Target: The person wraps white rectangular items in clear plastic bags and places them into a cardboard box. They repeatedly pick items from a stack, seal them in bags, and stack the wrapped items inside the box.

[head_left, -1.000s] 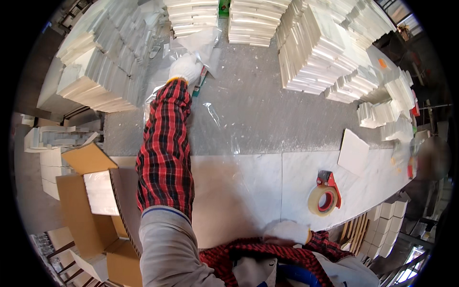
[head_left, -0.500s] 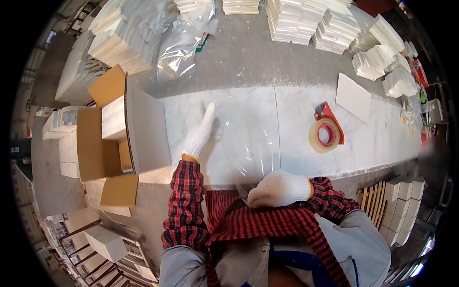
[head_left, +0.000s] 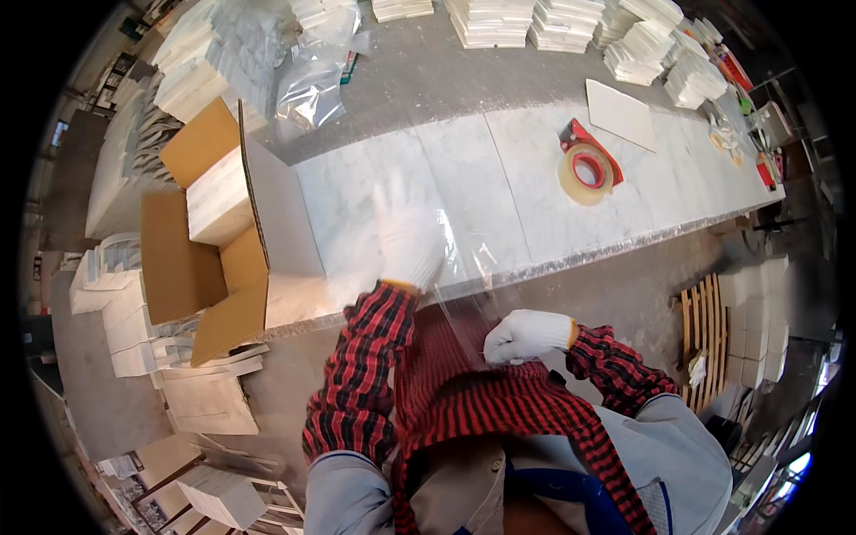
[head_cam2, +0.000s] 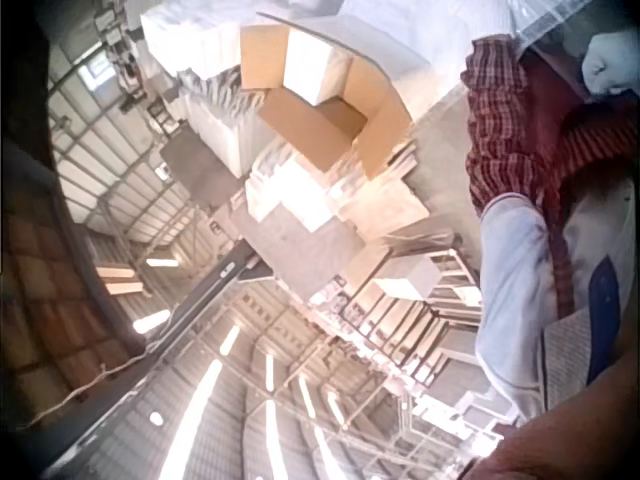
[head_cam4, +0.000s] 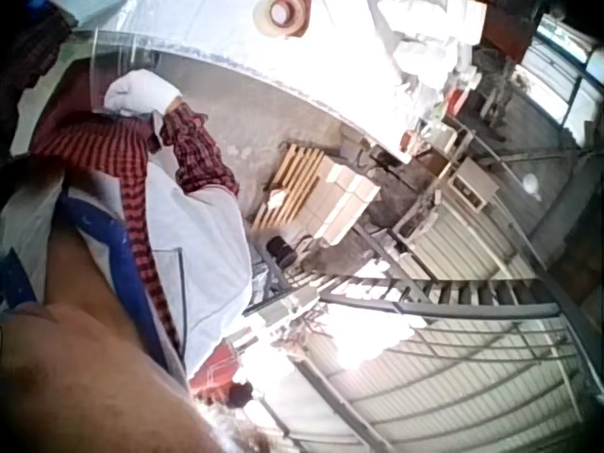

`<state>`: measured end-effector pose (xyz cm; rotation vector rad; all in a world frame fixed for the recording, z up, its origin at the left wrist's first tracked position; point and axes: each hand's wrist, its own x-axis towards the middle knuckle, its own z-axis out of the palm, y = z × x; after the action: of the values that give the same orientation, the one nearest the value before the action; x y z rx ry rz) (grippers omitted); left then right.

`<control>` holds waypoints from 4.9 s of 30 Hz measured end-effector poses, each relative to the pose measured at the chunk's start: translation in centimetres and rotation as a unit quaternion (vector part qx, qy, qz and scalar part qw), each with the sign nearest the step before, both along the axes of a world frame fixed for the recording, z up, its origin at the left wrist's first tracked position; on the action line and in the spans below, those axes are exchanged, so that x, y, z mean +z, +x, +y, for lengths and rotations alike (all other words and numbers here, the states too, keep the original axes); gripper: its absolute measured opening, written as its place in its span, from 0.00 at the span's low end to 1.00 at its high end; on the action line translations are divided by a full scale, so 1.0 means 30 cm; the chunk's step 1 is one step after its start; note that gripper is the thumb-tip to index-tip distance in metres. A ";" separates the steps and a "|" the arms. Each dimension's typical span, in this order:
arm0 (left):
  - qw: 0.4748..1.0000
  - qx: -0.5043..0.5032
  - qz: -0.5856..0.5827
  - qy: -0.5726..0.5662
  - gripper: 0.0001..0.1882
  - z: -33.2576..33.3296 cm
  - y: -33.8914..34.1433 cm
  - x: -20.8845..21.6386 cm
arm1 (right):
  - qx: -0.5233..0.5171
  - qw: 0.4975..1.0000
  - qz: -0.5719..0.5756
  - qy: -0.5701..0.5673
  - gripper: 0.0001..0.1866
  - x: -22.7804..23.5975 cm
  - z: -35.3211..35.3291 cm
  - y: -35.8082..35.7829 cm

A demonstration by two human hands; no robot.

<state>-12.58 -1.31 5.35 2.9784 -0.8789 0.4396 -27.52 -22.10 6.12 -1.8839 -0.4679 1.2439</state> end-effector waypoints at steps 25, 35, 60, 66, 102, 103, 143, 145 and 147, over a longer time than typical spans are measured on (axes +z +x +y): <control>0.965 -0.203 0.164 0.024 0.44 -0.005 -0.162 -0.105 | 0.066 0.966 -0.074 -0.239 0.33 -0.865 0.128 -0.084; 0.952 -0.197 0.222 -0.080 0.31 0.000 -0.122 -0.129 | 0.011 0.977 -0.113 -0.183 0.23 -0.175 -0.579 0.006; 0.974 -0.133 0.158 -0.095 0.26 0.020 0.296 -0.192 | -0.399 0.688 -0.493 -0.353 0.43 0.440 -0.651 2.287; 0.967 -0.108 0.158 -0.166 0.23 0.033 0.285 -0.229 | -0.460 0.758 -0.447 -0.119 0.40 0.560 -0.443 1.874; 0.973 0.092 0.175 -0.119 0.30 0.197 0.557 -0.114 | 0.087 0.870 -0.485 -0.013 0.32 -0.070 0.092 0.822; 0.972 0.092 0.182 -0.118 0.30 0.194 0.563 -0.107 | 0.084 0.870 -0.485 -0.004 0.32 -0.076 0.087 0.829; 0.821 0.160 0.273 -0.475 0.15 0.168 0.322 -0.059 | -0.062 0.852 -0.517 0.051 0.41 0.039 0.048 1.012; 0.797 0.178 0.299 -0.494 0.13 0.138 0.300 -0.020 | -0.028 0.914 -0.404 0.006 0.32 -0.023 0.025 1.076; 0.806 0.181 0.302 -0.475 0.09 0.152 0.264 0.018 | -0.003 0.954 -0.295 -0.053 0.20 -0.023 0.017 1.039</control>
<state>-4.65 3.24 5.89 2.0621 0.0318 -0.0962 3.66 -21.60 5.42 -2.3426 -0.7132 0.6884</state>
